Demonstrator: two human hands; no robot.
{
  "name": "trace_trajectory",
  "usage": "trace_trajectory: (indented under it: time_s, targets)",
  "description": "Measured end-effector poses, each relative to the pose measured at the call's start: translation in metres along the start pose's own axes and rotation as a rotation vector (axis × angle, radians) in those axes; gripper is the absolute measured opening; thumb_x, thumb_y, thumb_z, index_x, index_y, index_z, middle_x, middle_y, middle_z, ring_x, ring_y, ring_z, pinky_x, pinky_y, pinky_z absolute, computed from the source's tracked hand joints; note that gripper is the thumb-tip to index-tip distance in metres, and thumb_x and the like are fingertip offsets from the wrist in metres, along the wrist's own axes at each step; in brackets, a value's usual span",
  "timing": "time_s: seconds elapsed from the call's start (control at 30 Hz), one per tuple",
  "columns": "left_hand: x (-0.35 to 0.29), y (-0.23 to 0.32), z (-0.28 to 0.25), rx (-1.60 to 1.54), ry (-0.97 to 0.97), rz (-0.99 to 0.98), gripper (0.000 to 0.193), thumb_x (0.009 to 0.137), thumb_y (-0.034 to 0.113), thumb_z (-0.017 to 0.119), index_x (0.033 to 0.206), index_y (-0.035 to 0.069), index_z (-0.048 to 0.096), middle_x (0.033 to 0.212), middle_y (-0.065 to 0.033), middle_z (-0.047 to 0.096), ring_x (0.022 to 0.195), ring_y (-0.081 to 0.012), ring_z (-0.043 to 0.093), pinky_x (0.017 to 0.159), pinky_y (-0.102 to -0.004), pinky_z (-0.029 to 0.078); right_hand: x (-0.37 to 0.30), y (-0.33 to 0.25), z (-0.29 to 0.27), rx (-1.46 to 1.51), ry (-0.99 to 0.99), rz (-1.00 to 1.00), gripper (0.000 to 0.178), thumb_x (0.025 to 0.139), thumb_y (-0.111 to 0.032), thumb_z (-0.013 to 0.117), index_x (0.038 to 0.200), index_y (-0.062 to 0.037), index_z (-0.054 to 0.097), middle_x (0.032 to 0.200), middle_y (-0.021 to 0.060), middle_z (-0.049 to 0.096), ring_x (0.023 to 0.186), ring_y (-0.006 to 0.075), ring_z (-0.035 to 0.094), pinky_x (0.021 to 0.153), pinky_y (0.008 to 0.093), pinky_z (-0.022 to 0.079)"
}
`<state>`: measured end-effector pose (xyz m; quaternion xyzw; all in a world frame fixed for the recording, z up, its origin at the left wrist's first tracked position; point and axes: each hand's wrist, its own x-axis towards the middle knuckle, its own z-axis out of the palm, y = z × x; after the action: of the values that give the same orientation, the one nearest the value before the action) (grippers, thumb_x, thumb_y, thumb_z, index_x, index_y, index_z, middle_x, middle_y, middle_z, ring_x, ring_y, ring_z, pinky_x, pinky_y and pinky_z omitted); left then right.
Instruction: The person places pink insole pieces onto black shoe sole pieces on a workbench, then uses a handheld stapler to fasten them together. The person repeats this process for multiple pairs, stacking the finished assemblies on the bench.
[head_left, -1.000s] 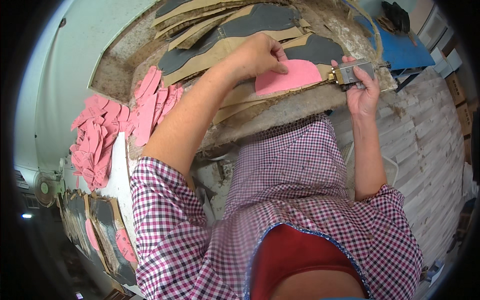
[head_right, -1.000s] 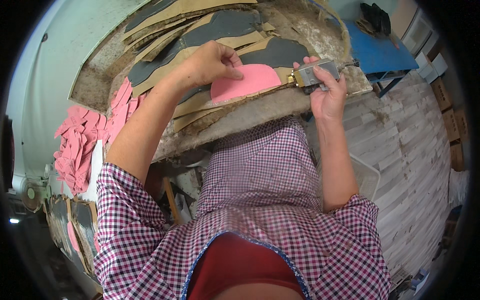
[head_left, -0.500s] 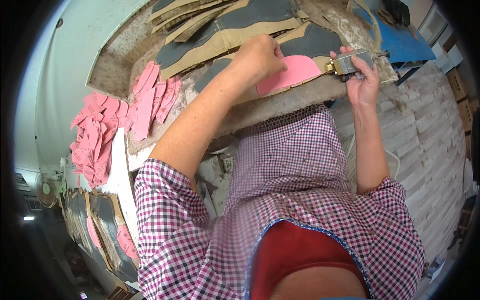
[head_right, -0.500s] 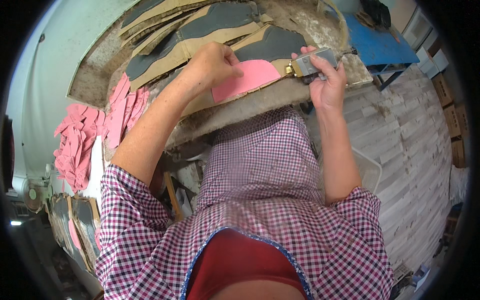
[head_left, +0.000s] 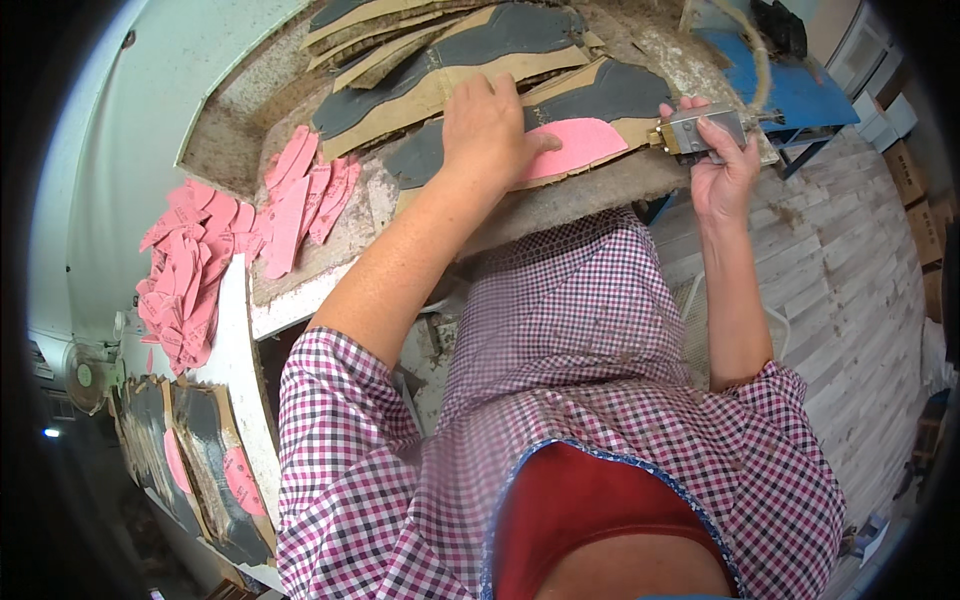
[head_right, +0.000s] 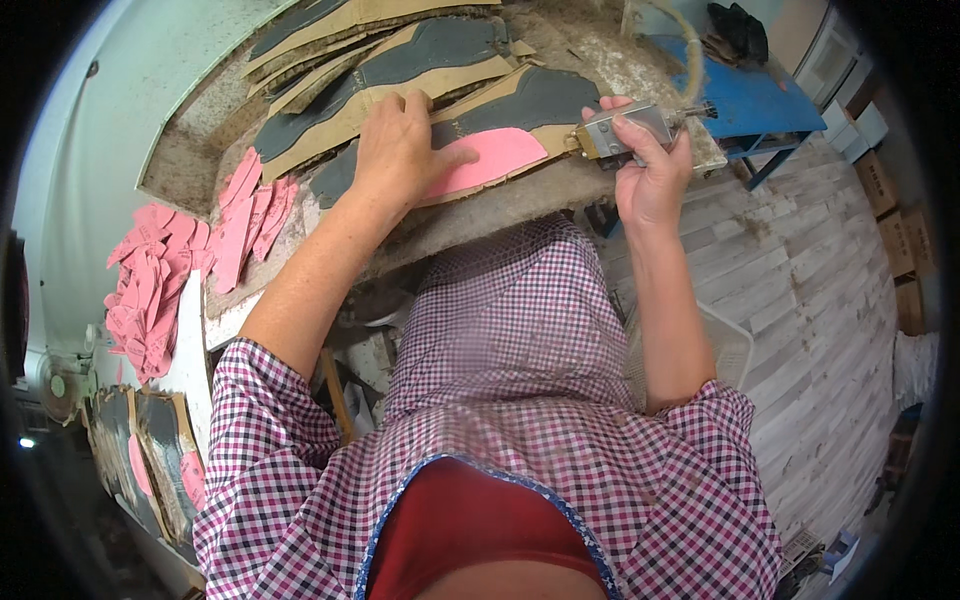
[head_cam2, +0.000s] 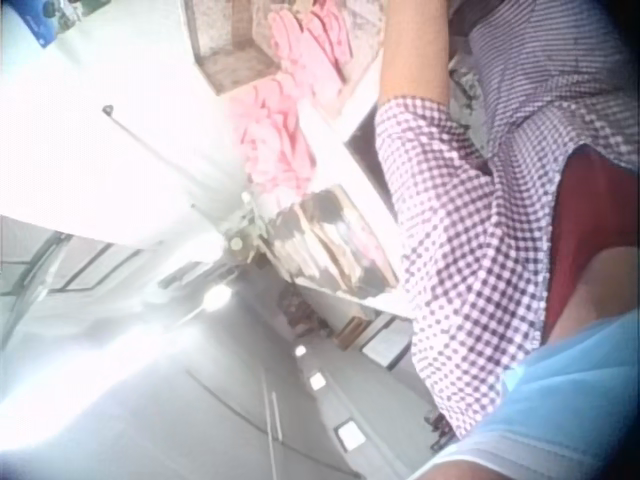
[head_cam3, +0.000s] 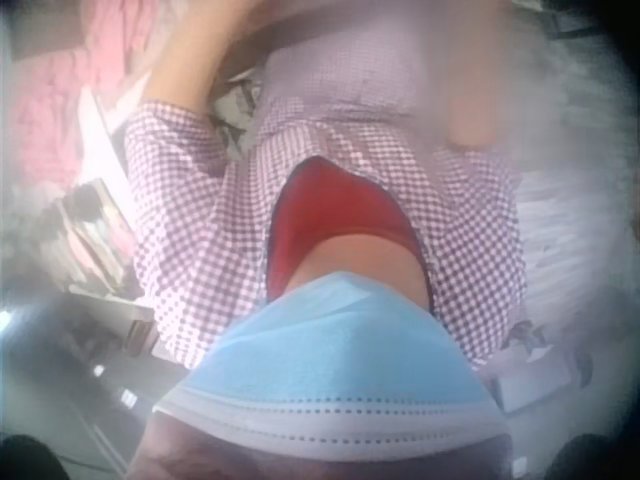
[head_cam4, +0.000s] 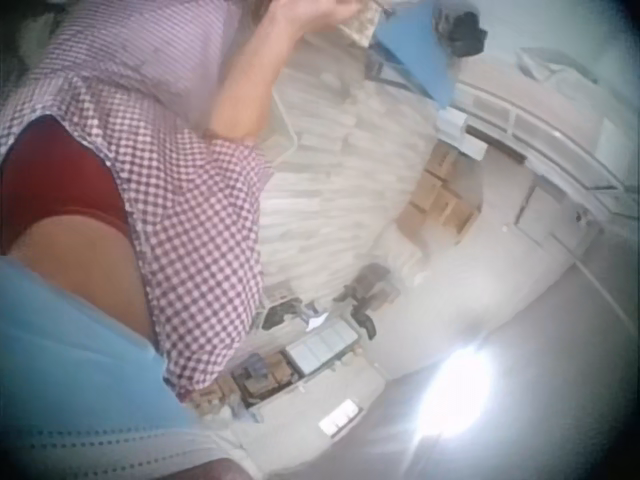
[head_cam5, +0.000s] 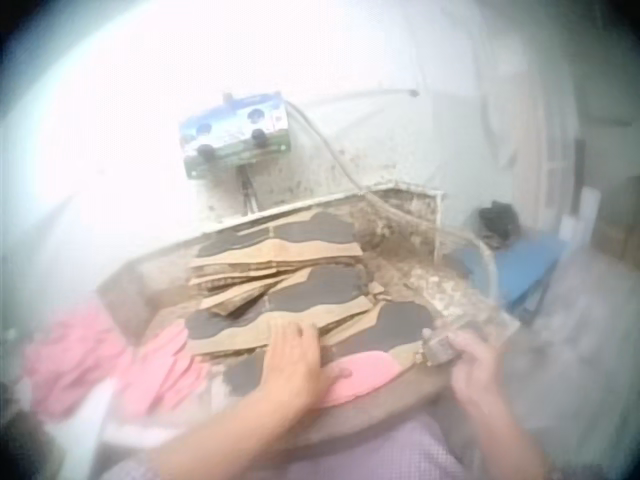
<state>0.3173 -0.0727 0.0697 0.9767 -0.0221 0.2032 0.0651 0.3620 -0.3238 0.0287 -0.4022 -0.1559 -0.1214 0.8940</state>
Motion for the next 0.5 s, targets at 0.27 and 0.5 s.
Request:
trace_trajectory:
  time_s: [0.27, 0.5]
  targets:
    - [-0.047, -0.065, -0.016, -0.180, 0.375, -0.057, 0.047, 0.088, 0.032, 0.070, 0.119, -0.001, 0.060, 0.111, -0.0214, 0.062, 0.109, -0.0345, 0.055, 0.099, -0.0449, 0.040, 0.003, -0.020, 0.031, -0.432, -0.184, -0.311, 0.044, 0.078, 0.006, 0.073, 0.111, -0.0023, 0.046, 0.112, 0.0146, 0.064, 0.103, 0.0232, 0.065, 0.093, 0.0366, 0.053]
    - [-0.064, -0.097, -0.033, -0.506, 0.000, -0.419, 0.059, 0.081, 0.030, 0.076, 0.122, -0.009, 0.061, 0.113, -0.0285, 0.066, 0.108, -0.0355, 0.065, 0.093, -0.0395, 0.050, -0.031, 0.016, 0.083, -0.242, -0.353, -0.059, 0.043, 0.082, 0.010, 0.066, 0.117, -0.0081, 0.047, 0.113, 0.0167, 0.063, 0.109, 0.0298, 0.063, 0.095, 0.0433, 0.053]
